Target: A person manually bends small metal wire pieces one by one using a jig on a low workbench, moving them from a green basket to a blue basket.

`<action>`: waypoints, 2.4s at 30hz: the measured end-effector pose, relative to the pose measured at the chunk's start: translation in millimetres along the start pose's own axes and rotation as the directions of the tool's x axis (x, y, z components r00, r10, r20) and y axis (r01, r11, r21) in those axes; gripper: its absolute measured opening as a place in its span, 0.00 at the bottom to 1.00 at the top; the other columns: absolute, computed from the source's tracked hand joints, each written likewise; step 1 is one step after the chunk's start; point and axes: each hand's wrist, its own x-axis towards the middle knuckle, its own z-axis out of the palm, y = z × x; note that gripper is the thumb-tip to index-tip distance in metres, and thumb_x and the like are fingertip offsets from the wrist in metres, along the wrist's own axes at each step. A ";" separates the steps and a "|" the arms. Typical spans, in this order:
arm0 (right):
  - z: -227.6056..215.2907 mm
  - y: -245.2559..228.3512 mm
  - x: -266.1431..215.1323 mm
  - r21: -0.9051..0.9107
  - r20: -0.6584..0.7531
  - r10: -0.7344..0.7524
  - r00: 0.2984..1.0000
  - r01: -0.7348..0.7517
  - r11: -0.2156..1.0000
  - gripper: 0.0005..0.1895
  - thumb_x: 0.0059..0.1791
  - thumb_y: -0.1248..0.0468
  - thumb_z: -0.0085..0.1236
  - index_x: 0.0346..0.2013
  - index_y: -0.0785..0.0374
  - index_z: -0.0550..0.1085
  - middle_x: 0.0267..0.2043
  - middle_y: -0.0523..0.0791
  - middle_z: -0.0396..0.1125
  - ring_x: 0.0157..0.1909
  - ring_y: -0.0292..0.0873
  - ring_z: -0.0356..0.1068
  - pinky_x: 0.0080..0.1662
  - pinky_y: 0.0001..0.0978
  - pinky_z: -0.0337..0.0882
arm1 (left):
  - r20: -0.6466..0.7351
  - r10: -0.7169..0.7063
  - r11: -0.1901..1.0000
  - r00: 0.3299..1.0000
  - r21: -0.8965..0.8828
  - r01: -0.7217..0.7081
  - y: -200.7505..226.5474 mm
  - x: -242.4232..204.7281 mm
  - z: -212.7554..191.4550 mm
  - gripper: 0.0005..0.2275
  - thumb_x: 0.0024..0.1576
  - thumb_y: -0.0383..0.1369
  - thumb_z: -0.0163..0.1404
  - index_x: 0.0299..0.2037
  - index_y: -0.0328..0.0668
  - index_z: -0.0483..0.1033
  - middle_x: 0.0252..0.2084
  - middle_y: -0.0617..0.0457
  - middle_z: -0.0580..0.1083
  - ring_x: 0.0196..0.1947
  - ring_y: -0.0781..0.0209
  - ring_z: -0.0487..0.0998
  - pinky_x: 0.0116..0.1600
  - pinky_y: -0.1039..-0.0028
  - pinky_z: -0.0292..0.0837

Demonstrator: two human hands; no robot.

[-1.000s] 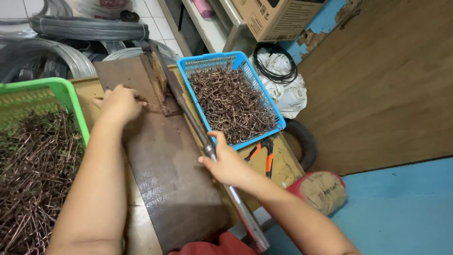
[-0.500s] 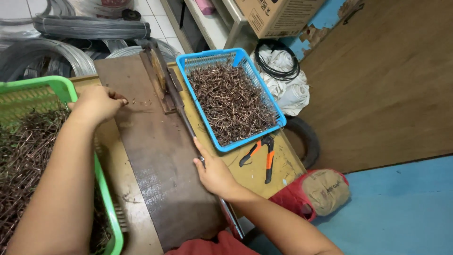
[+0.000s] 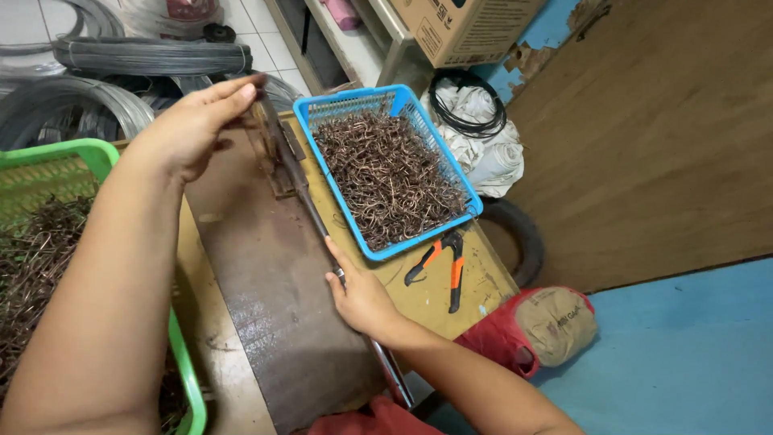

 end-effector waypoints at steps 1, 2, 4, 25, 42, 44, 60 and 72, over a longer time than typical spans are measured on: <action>-0.9 -1.6 -1.8 0.001 -0.002 0.001 1.000 -0.001 1.000 0.36 0.61 0.54 0.43 0.84 0.36 0.49 0.24 0.55 0.67 0.24 0.57 0.65 0.35 0.51 0.65 | 0.002 0.001 1.000 1.000 0.001 -0.001 5.3 -9.3 2.4 0.21 0.66 0.48 0.49 0.70 0.72 0.74 0.51 0.73 0.78 0.53 0.76 0.76 0.61 0.68 0.56; -2.3 -3.6 -2.1 -0.001 0.013 0.017 1.000 -0.017 1.000 0.36 0.61 0.54 0.42 0.84 0.36 0.49 0.23 0.54 0.66 0.23 0.56 0.64 0.34 0.50 0.65 | -0.095 0.004 0.980 0.995 0.197 0.015 11.4 -18.0 4.3 0.24 0.66 0.47 0.48 0.74 0.64 0.68 0.65 0.62 0.70 0.65 0.63 0.68 0.69 0.63 0.55; -3.2 -4.6 -1.9 0.000 0.028 0.031 0.999 -0.031 1.000 0.36 0.60 0.54 0.42 0.84 0.35 0.49 0.22 0.53 0.66 0.23 0.54 0.63 0.33 0.49 0.64 | -0.191 0.027 0.922 0.981 0.385 0.049 10.6 -28.7 1.4 0.28 0.67 0.46 0.48 0.78 0.56 0.62 0.80 0.51 0.61 0.78 0.50 0.61 0.76 0.57 0.55; -3.0 -1.9 -1.8 0.073 0.007 0.002 1.000 -0.003 0.997 0.36 0.59 0.56 0.44 0.84 0.38 0.51 0.37 0.55 0.73 0.27 0.55 0.64 0.35 0.47 0.63 | -0.526 -0.282 0.478 0.803 0.648 0.593 -213.8 -90.9 -99.0 0.34 0.70 0.59 0.23 0.82 0.54 0.52 0.82 0.31 0.53 0.80 0.24 0.50 0.76 0.27 0.38; -5.8 -6.8 -4.3 0.056 0.009 0.034 0.999 -0.034 0.998 0.36 0.60 0.56 0.45 0.84 0.36 0.51 0.24 0.50 0.66 0.20 0.48 0.57 0.31 0.43 0.59 | -0.549 -0.145 0.326 0.823 0.759 0.564 -195.8 -108.4 -120.4 0.17 0.63 0.53 0.57 0.58 0.65 0.86 0.54 0.41 0.87 0.53 0.34 0.87 0.49 0.49 0.82; -4.4 -4.1 -3.3 0.066 -0.004 0.013 1.000 -0.013 0.998 0.36 0.59 0.56 0.45 0.83 0.37 0.52 0.40 0.50 0.71 0.22 0.50 0.60 0.33 0.43 0.62 | -0.547 -0.137 0.386 0.826 0.738 0.553 -181.2 -116.8 -122.1 0.16 0.62 0.53 0.58 0.55 0.64 0.88 0.51 0.41 0.88 0.50 0.35 0.87 0.47 0.51 0.80; -5.0 -6.7 -4.4 0.052 0.007 0.047 0.999 -0.047 0.998 0.36 0.60 0.55 0.45 0.84 0.35 0.52 0.25 0.51 0.66 0.23 0.50 0.60 0.33 0.43 0.61 | -0.549 0.108 0.963 0.829 0.264 0.049 -269.2 -94.3 -210.2 0.09 0.79 0.29 0.52 0.65 0.35 0.76 0.57 0.43 0.77 0.53 0.48 0.76 0.57 0.58 0.69; -6.3 -7.8 -5.0 0.067 0.010 0.067 0.998 -0.067 0.995 0.36 0.59 0.55 0.45 0.83 0.33 0.52 0.27 0.50 0.67 0.22 0.49 0.59 0.33 0.42 0.61 | -0.224 -0.198 0.925 0.954 -0.365 0.106 -165.6 -106.3 -70.9 0.20 0.67 0.18 0.44 0.69 0.37 0.70 0.60 0.39 0.74 0.56 0.50 0.78 0.64 0.66 0.76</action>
